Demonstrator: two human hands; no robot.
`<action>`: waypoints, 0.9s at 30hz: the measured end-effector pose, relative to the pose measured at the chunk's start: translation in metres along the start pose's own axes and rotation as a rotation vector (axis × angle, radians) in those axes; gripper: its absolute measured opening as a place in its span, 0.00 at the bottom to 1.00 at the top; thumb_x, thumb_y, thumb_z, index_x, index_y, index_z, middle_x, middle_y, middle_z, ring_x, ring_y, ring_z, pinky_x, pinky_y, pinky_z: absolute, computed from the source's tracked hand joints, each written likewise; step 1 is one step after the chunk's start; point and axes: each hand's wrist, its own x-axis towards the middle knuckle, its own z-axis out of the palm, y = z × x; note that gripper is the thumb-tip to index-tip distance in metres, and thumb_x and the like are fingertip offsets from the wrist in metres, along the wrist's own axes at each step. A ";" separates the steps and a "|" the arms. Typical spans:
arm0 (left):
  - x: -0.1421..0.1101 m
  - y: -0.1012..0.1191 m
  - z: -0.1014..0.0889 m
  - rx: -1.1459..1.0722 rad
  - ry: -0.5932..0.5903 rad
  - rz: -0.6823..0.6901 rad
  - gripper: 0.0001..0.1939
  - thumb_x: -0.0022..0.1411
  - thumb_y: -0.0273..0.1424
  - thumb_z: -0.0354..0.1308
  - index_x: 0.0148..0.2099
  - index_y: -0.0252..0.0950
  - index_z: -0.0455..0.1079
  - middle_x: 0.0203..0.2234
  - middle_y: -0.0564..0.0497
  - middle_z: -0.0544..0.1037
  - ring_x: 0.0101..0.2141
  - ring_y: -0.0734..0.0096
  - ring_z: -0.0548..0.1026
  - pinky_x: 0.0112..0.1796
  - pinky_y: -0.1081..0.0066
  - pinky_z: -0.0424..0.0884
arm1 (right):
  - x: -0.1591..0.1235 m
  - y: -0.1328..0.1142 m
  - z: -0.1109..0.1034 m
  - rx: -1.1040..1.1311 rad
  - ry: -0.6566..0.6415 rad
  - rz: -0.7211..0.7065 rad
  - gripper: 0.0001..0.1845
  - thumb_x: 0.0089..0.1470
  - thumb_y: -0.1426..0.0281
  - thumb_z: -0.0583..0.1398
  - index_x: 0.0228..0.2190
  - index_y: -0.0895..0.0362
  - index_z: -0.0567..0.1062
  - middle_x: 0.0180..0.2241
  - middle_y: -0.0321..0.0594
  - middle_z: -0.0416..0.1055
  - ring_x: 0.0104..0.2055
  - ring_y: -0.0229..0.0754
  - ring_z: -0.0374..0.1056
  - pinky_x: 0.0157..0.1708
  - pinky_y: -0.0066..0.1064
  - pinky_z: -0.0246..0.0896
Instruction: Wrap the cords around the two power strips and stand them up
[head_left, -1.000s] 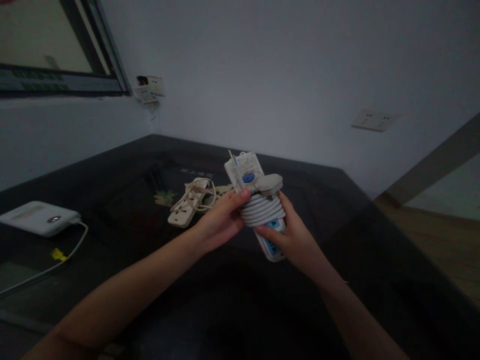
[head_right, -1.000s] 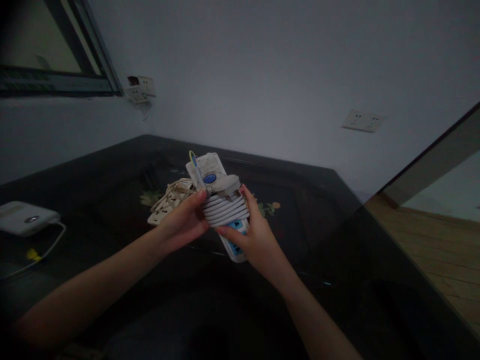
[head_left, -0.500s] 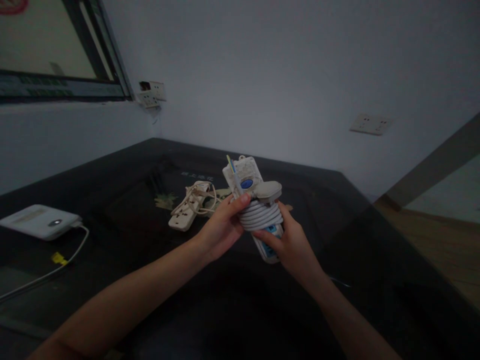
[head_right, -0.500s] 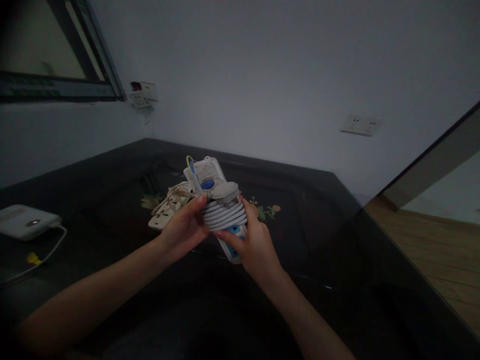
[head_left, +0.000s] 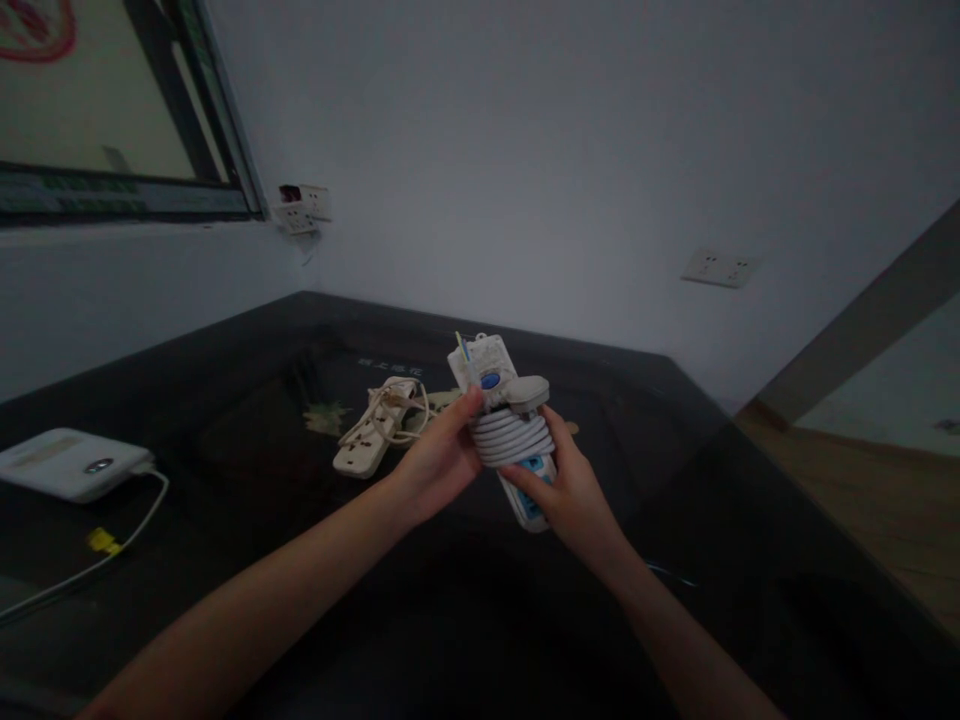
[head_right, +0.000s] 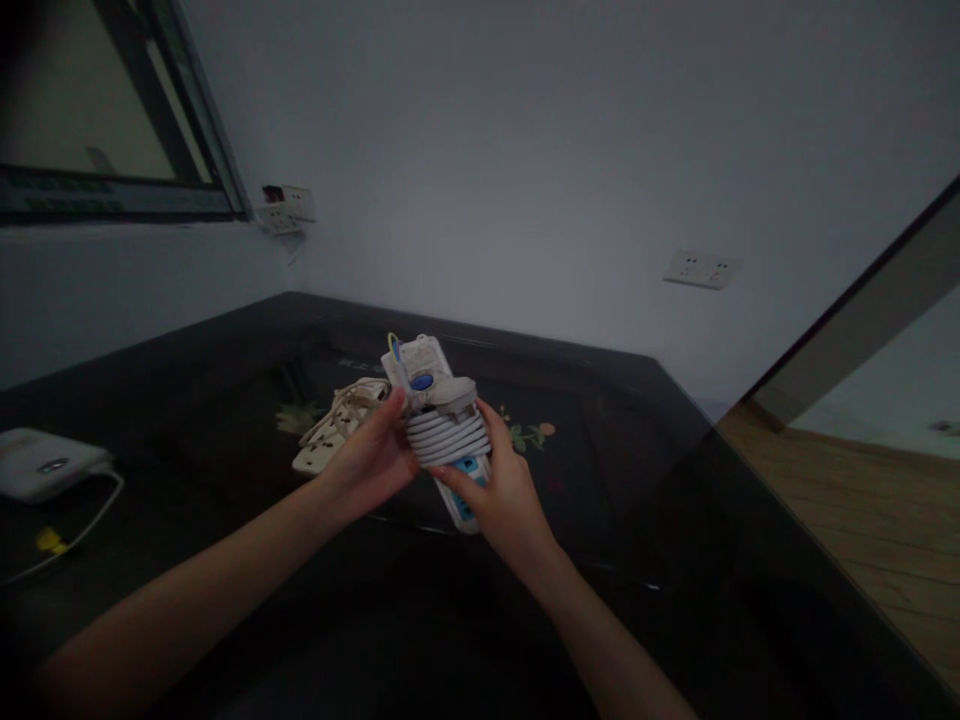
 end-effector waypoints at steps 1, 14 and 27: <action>0.000 0.001 0.000 -0.013 0.011 -0.012 0.13 0.54 0.36 0.66 0.40 0.34 0.75 0.37 0.47 0.80 0.48 0.59 0.74 0.50 0.62 0.70 | 0.000 0.000 0.000 -0.015 0.003 -0.002 0.39 0.49 0.64 0.64 0.59 0.55 0.57 0.56 0.52 0.66 0.57 0.53 0.64 0.56 0.50 0.58; 0.004 -0.002 0.001 0.038 0.074 -0.030 0.08 0.58 0.33 0.63 0.40 0.35 0.75 0.36 0.49 0.80 0.43 0.65 0.77 0.47 0.68 0.72 | -0.003 -0.004 0.005 -0.127 0.027 -0.091 0.44 0.51 0.63 0.62 0.63 0.55 0.49 0.62 0.52 0.56 0.64 0.52 0.53 0.61 0.51 0.51; 0.003 -0.029 -0.011 0.411 -0.083 -0.059 0.25 0.61 0.35 0.59 0.59 0.38 0.62 0.61 0.46 0.63 0.63 0.59 0.56 0.62 0.60 0.50 | -0.019 0.042 -0.018 -0.144 0.210 0.053 0.47 0.41 0.67 0.64 0.60 0.61 0.54 0.56 0.54 0.64 0.57 0.51 0.64 0.56 0.43 0.59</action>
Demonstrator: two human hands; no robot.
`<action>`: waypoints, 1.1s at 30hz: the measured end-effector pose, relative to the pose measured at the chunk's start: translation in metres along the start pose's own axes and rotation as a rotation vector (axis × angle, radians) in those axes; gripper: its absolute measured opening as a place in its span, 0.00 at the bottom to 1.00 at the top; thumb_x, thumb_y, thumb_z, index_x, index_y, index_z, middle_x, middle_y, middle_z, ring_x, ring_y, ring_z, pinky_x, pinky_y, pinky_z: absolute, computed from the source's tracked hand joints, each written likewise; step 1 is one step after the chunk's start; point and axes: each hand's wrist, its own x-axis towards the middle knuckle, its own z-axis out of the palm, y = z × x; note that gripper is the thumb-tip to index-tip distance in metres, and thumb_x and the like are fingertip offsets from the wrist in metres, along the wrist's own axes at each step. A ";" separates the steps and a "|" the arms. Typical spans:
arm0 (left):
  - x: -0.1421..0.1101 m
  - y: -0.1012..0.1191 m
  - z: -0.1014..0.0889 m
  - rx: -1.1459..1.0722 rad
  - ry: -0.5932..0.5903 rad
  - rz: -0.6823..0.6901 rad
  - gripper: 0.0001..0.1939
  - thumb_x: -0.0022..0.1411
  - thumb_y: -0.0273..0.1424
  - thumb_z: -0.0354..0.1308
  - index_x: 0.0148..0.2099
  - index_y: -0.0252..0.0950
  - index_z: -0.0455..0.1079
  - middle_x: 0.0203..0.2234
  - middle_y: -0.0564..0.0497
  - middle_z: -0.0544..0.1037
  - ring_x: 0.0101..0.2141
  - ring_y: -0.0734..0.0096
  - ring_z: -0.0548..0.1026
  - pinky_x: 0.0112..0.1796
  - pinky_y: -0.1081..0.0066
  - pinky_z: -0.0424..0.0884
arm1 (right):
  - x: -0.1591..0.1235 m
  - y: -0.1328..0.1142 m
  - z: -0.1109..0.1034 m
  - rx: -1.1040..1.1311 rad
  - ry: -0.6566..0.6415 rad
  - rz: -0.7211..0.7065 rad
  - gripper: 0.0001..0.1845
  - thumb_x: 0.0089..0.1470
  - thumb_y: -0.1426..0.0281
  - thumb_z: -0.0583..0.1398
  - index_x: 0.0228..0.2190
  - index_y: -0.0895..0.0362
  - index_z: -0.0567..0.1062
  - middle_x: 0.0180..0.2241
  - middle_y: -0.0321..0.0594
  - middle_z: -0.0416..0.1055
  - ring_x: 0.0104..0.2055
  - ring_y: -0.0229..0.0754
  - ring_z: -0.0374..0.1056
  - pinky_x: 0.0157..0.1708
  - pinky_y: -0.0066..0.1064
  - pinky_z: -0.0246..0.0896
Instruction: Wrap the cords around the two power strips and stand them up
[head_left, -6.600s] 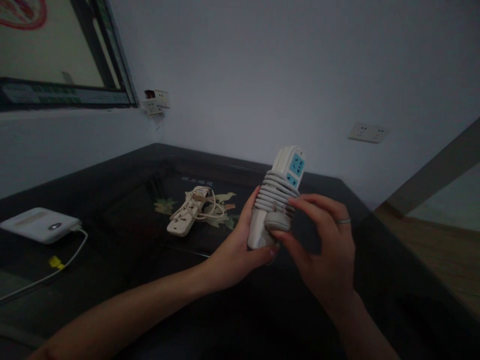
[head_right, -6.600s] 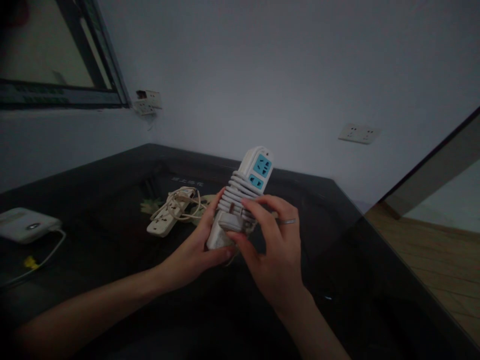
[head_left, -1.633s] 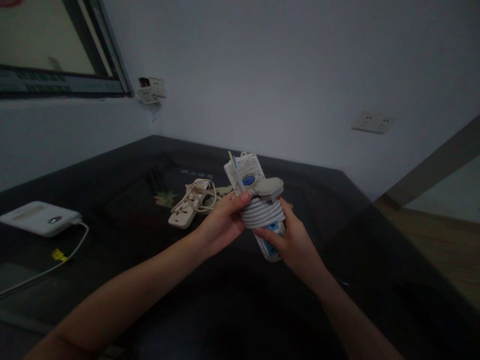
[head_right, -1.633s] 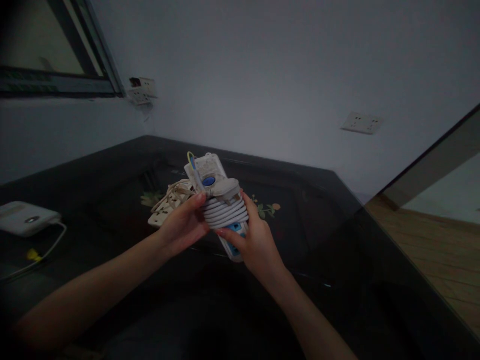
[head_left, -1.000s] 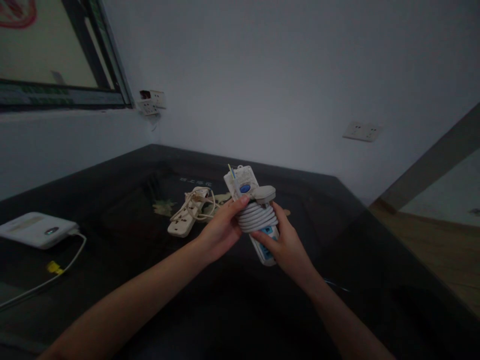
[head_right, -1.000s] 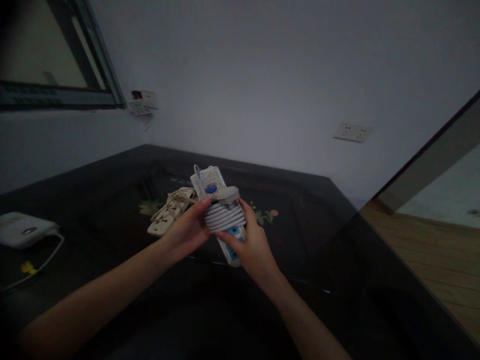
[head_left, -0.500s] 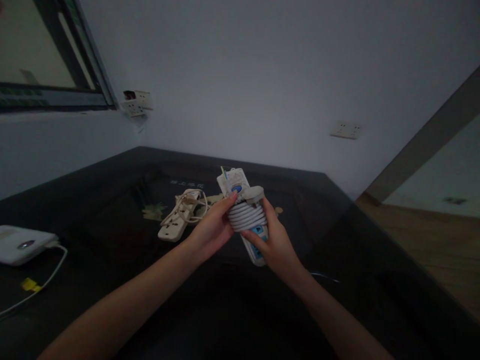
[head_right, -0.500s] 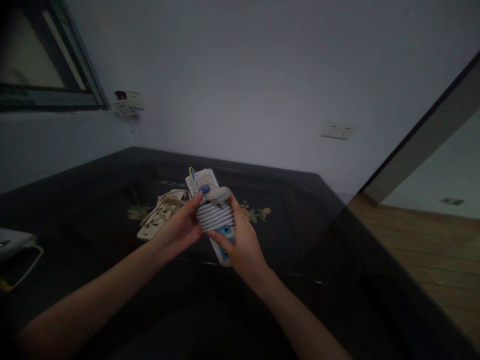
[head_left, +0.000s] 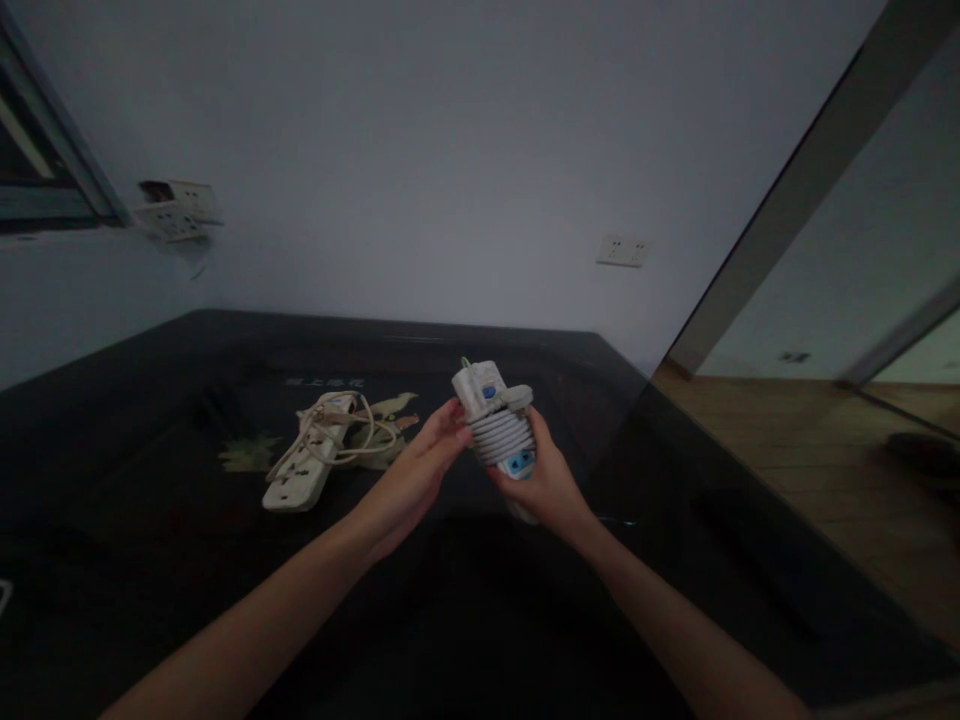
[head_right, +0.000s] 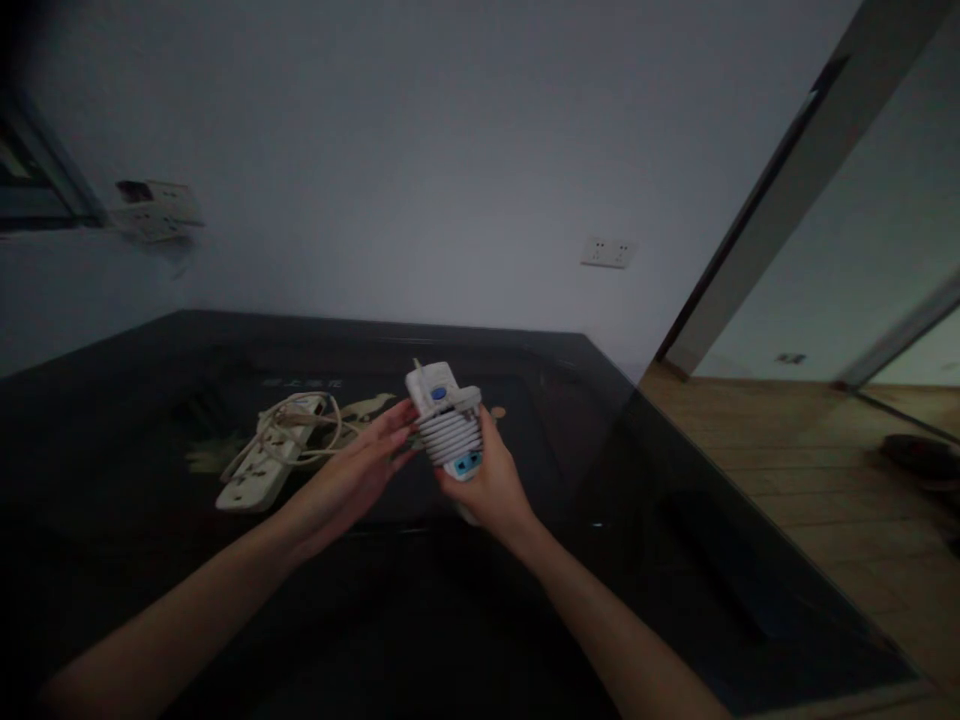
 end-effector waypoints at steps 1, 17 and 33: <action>-0.001 -0.001 0.000 0.045 0.007 -0.021 0.27 0.60 0.34 0.60 0.61 0.39 0.60 0.62 0.45 0.61 0.63 0.60 0.55 0.62 0.60 0.49 | -0.001 0.012 -0.008 -0.046 0.029 0.055 0.45 0.41 0.65 0.64 0.59 0.61 0.55 0.56 0.53 0.65 0.56 0.51 0.64 0.56 0.43 0.58; -0.002 -0.011 -0.005 0.348 -0.202 -0.065 0.19 0.61 0.31 0.59 0.55 0.39 0.65 0.55 0.48 0.69 0.56 0.63 0.65 0.59 0.61 0.56 | 0.004 0.138 -0.080 -0.437 0.211 0.483 0.40 0.39 0.62 0.65 0.54 0.65 0.67 0.50 0.56 0.72 0.52 0.55 0.69 0.52 0.42 0.60; -0.008 -0.004 0.002 0.365 -0.234 -0.127 0.19 0.62 0.36 0.57 0.54 0.38 0.65 0.52 0.45 0.71 0.53 0.61 0.68 0.52 0.62 0.63 | -0.007 0.142 -0.087 -0.476 0.104 0.410 0.54 0.37 0.57 0.66 0.61 0.66 0.56 0.59 0.60 0.61 0.60 0.58 0.59 0.57 0.45 0.56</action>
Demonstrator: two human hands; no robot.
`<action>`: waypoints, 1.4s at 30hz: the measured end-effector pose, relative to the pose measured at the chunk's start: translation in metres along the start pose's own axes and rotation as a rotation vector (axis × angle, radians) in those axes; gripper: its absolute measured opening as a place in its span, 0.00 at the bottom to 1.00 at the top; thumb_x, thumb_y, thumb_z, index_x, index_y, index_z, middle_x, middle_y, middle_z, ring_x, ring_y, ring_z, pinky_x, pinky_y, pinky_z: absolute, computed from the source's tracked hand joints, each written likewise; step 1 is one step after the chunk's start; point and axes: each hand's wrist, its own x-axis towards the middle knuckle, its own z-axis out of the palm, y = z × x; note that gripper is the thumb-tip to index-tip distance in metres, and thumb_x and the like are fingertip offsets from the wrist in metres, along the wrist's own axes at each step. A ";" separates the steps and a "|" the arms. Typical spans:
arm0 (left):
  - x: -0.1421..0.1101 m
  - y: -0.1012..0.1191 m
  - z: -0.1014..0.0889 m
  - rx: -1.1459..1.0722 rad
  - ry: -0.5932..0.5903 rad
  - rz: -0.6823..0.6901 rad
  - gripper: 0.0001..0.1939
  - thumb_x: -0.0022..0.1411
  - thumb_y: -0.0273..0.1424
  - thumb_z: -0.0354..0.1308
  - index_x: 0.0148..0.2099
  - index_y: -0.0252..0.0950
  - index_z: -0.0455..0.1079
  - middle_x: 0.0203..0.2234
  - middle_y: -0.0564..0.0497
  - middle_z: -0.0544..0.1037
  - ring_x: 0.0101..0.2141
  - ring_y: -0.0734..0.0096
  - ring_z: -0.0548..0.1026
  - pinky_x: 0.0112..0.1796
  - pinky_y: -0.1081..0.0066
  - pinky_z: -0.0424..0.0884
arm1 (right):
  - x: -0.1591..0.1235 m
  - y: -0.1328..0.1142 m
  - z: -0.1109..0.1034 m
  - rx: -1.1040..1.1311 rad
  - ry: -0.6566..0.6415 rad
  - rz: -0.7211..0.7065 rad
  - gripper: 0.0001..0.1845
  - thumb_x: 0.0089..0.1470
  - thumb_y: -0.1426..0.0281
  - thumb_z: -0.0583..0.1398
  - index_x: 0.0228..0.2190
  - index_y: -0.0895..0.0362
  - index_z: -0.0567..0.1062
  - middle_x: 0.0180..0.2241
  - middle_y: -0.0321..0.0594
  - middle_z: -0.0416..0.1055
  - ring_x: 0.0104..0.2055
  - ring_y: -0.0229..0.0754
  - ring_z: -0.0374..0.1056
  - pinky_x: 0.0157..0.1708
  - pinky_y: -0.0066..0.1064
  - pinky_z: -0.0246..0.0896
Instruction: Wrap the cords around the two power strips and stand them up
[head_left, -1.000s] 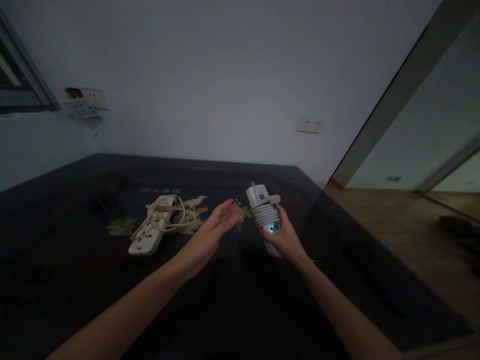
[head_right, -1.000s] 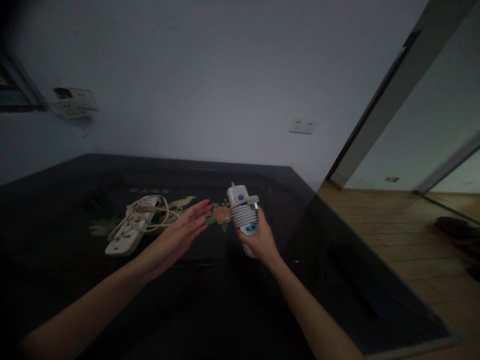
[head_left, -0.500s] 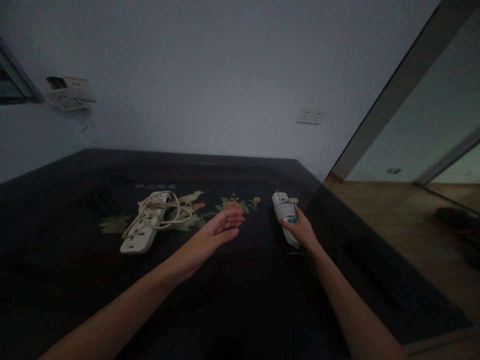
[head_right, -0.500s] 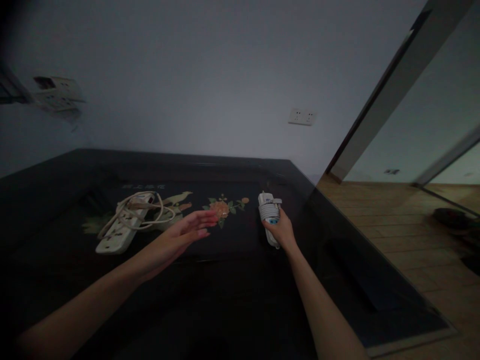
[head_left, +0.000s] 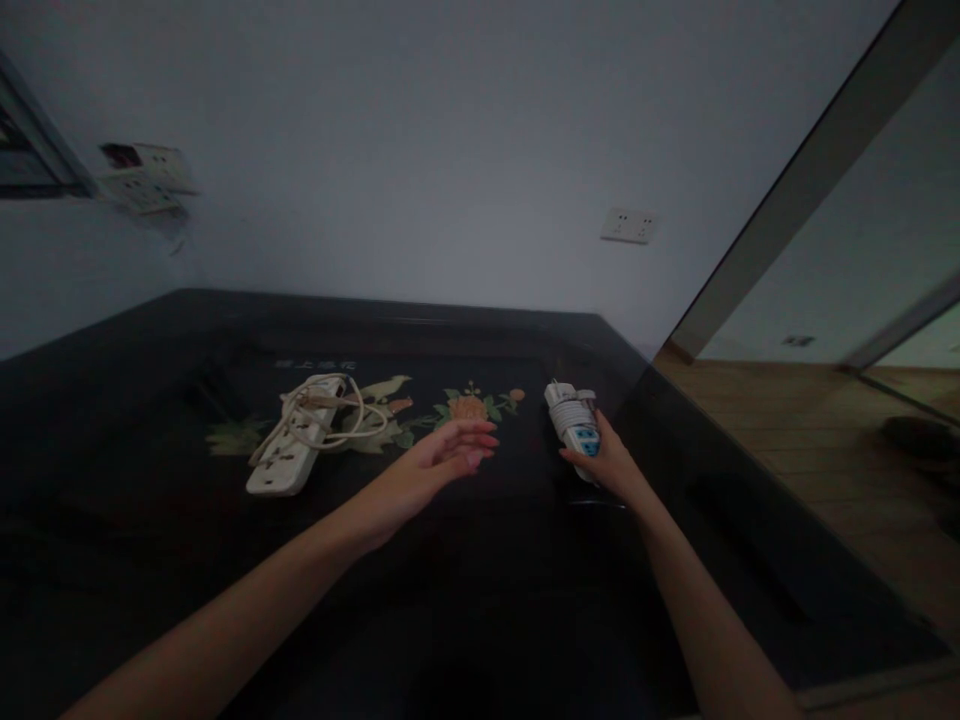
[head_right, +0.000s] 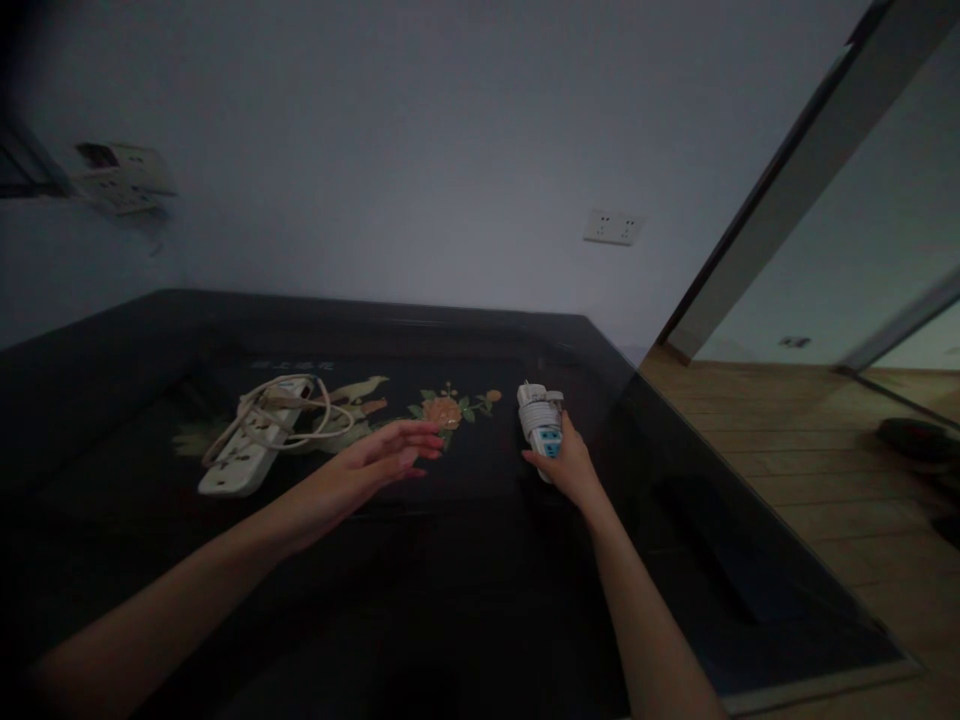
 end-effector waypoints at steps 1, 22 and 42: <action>0.000 0.000 0.000 0.002 -0.002 -0.002 0.19 0.62 0.36 0.57 0.54 0.38 0.65 0.52 0.45 0.71 0.53 0.61 0.68 0.52 0.62 0.63 | -0.001 0.001 0.000 -0.001 -0.002 -0.009 0.53 0.36 0.59 0.66 0.61 0.65 0.56 0.59 0.58 0.61 0.60 0.57 0.59 0.57 0.45 0.56; 0.000 -0.005 0.003 0.036 -0.090 -0.049 0.16 0.61 0.34 0.57 0.51 0.38 0.67 0.48 0.46 0.72 0.49 0.63 0.70 0.51 0.61 0.64 | 0.004 0.001 -0.001 -0.044 0.026 -0.001 0.44 0.41 0.66 0.62 0.60 0.64 0.60 0.57 0.55 0.65 0.57 0.53 0.64 0.55 0.42 0.58; -0.004 0.000 0.005 0.063 -0.142 -0.078 0.15 0.60 0.35 0.58 0.49 0.38 0.68 0.46 0.46 0.73 0.47 0.63 0.71 0.50 0.61 0.64 | -0.003 0.000 0.001 -0.172 0.115 0.003 0.38 0.44 0.67 0.61 0.58 0.60 0.63 0.55 0.55 0.67 0.55 0.55 0.65 0.51 0.42 0.61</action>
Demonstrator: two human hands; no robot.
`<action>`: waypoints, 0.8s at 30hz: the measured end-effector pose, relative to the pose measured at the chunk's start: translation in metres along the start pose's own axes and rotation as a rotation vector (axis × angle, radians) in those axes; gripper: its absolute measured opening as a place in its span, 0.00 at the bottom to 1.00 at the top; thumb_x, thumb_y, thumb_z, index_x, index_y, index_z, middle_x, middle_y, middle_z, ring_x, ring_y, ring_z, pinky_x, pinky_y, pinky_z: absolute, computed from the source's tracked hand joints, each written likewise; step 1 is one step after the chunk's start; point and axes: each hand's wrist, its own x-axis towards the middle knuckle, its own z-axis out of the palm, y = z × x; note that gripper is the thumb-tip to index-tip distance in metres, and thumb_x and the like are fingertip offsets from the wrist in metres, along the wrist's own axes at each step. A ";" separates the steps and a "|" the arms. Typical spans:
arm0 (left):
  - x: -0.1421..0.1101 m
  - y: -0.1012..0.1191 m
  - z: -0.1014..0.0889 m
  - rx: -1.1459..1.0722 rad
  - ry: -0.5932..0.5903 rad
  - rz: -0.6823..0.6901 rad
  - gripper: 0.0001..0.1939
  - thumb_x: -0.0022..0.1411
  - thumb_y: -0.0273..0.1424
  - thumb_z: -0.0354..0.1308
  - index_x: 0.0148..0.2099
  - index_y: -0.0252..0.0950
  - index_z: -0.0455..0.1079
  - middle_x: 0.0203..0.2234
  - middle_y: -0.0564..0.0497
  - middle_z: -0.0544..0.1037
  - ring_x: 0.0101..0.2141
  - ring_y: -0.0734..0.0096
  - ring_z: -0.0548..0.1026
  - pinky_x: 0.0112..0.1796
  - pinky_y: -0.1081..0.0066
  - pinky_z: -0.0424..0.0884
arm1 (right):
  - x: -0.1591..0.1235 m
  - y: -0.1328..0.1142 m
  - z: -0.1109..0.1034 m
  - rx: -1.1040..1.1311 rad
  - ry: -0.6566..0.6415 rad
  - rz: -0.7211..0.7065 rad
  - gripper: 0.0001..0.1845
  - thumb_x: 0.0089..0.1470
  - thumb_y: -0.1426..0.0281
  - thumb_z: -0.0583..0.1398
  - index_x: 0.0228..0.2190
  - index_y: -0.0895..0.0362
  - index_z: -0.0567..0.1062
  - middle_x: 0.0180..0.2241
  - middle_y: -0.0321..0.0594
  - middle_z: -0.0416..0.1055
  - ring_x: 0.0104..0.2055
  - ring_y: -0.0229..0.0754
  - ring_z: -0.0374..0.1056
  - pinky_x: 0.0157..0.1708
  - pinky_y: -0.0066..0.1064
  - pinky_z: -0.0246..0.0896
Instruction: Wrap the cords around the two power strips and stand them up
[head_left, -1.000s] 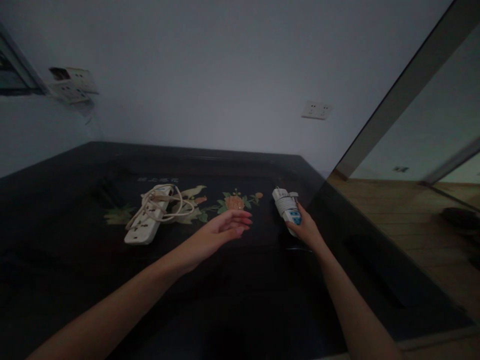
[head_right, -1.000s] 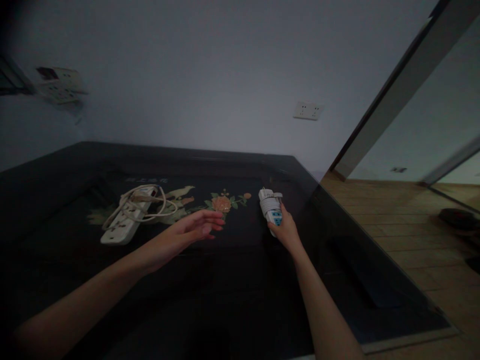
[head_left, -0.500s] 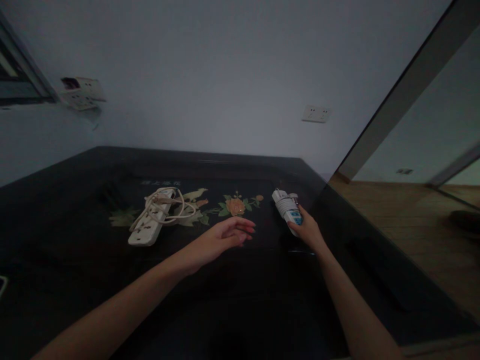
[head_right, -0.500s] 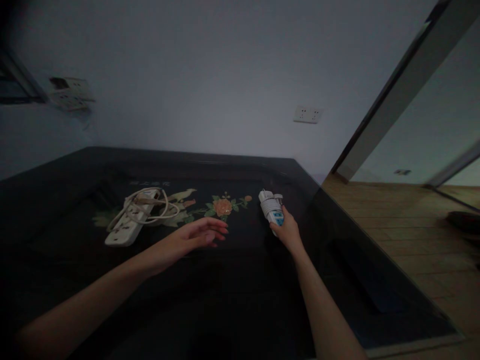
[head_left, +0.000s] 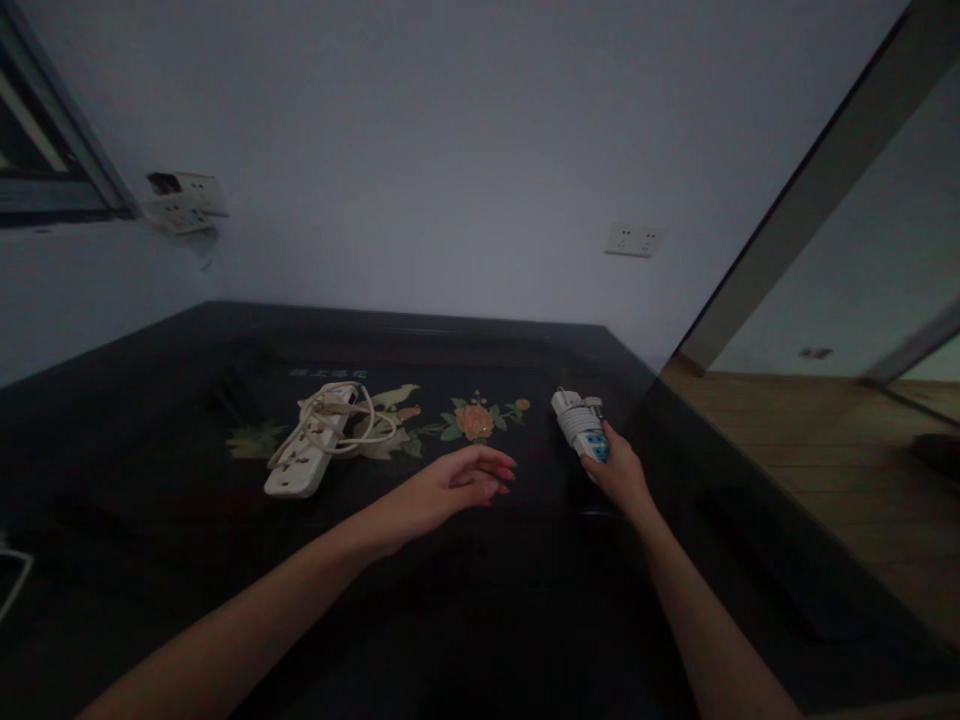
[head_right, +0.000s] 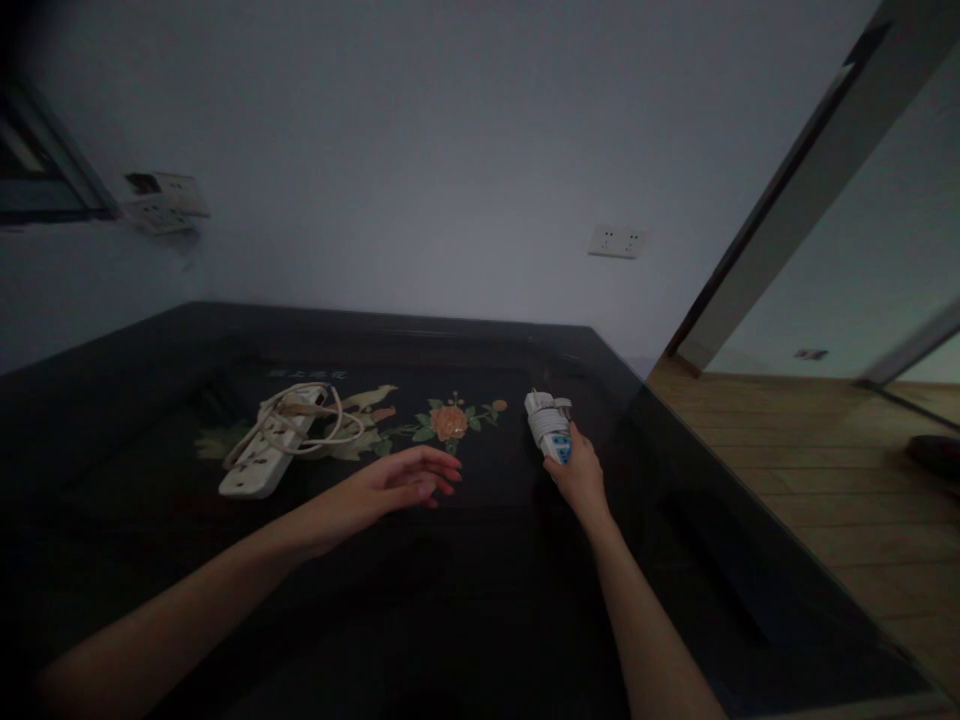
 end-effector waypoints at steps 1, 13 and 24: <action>0.000 -0.001 0.000 0.003 -0.006 0.004 0.15 0.60 0.35 0.58 0.49 0.38 0.68 0.47 0.46 0.73 0.47 0.63 0.71 0.50 0.61 0.64 | 0.000 0.000 0.000 -0.009 0.001 -0.004 0.38 0.44 0.67 0.61 0.58 0.60 0.63 0.54 0.55 0.67 0.55 0.55 0.66 0.50 0.42 0.61; 0.004 -0.008 0.001 0.033 -0.068 0.048 0.15 0.59 0.34 0.59 0.48 0.37 0.69 0.46 0.45 0.74 0.46 0.64 0.72 0.48 0.62 0.66 | 0.001 0.004 0.003 -0.079 -0.014 -0.077 0.40 0.48 0.63 0.60 0.59 0.66 0.59 0.53 0.59 0.67 0.53 0.55 0.66 0.50 0.42 0.61; -0.016 0.031 -0.007 0.253 0.103 0.259 0.10 0.63 0.31 0.53 0.46 0.36 0.70 0.43 0.46 0.75 0.45 0.64 0.73 0.48 0.63 0.66 | 0.002 -0.008 -0.022 -0.046 0.082 -0.151 0.38 0.54 0.51 0.52 0.56 0.67 0.65 0.53 0.62 0.66 0.56 0.60 0.62 0.52 0.48 0.58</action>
